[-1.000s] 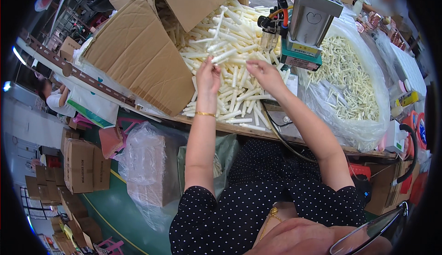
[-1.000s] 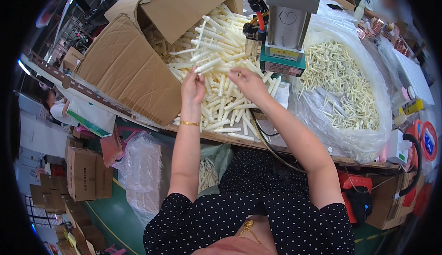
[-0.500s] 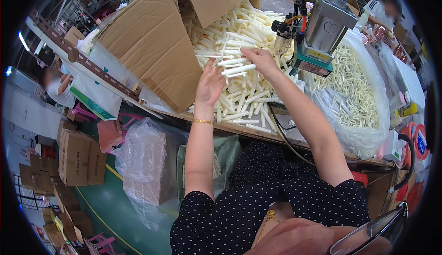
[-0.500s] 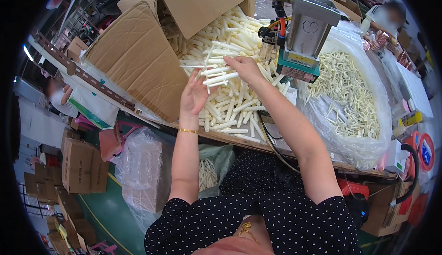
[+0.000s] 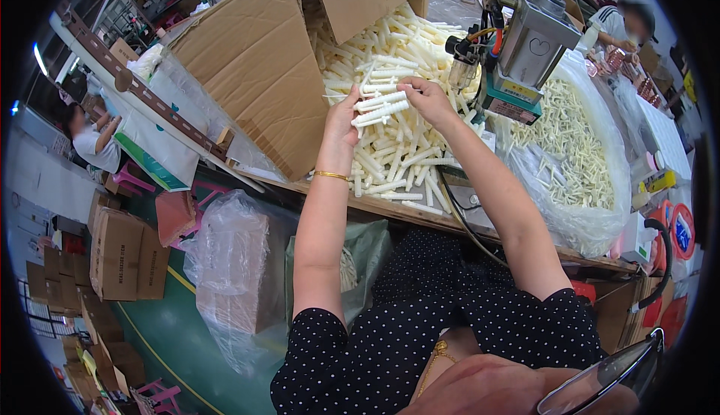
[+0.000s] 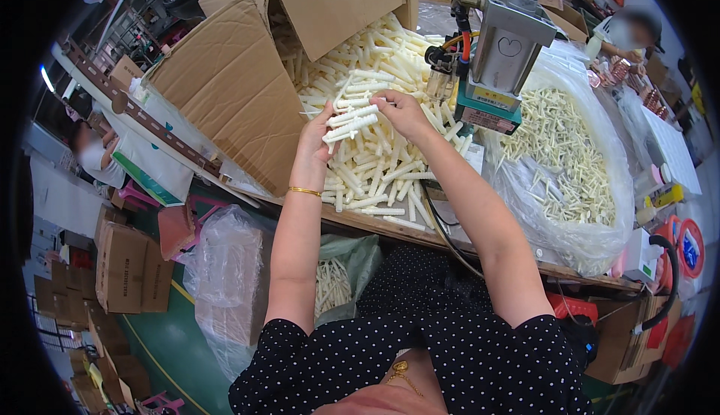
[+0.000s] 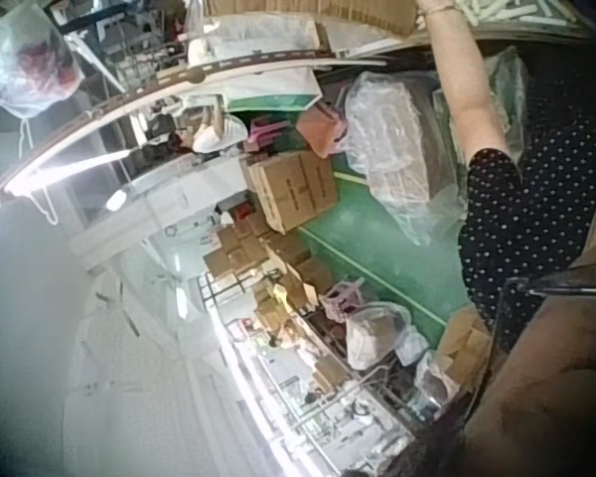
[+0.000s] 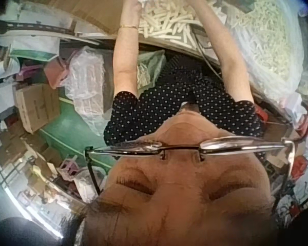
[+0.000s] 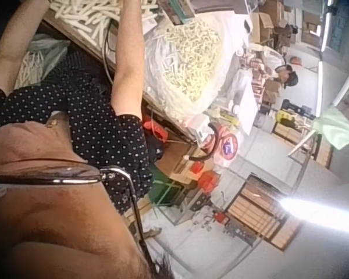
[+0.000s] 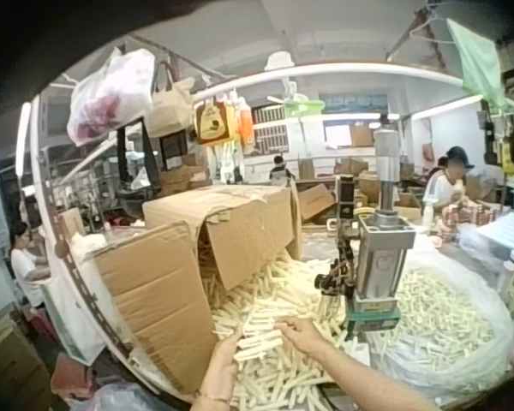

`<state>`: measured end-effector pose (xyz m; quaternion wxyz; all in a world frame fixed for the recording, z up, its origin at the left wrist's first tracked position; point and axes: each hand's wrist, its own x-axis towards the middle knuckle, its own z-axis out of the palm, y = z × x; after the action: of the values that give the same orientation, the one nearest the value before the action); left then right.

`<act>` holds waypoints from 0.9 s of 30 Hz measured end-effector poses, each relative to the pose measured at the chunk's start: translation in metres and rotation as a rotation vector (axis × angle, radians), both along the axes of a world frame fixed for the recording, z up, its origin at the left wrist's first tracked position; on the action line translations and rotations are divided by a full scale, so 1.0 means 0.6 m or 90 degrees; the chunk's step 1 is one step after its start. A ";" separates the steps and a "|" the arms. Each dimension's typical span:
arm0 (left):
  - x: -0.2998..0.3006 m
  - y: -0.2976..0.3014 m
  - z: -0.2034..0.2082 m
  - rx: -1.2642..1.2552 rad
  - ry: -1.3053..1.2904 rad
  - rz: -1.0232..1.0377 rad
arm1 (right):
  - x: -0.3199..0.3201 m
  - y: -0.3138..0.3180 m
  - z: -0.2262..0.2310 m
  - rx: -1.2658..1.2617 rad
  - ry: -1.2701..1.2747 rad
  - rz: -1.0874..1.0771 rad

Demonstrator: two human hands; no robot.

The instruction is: The recorder is assembling small white plastic components on a workbench in a factory environment.

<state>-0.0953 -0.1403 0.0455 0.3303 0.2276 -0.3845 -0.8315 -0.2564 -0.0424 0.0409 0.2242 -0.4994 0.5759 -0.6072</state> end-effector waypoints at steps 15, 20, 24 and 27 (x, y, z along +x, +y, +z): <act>-0.089 -0.108 0.048 -0.165 0.050 0.097 | -0.003 0.052 0.012 0.204 -0.416 0.008; -0.064 -0.105 -0.016 -0.681 -0.367 0.500 | 0.012 0.207 -0.032 0.226 -0.537 0.131; -0.027 0.036 0.011 -1.139 -0.326 0.227 | 0.006 0.322 -0.045 0.304 -0.477 0.074; -0.071 0.075 0.009 -1.238 -0.388 0.110 | -0.018 0.373 -0.061 0.301 -0.433 0.010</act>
<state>-0.1377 -0.0955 0.0511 0.3190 0.0897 -0.9427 -0.0401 -0.2669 0.1814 0.0042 0.5152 -0.2094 0.5885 -0.5868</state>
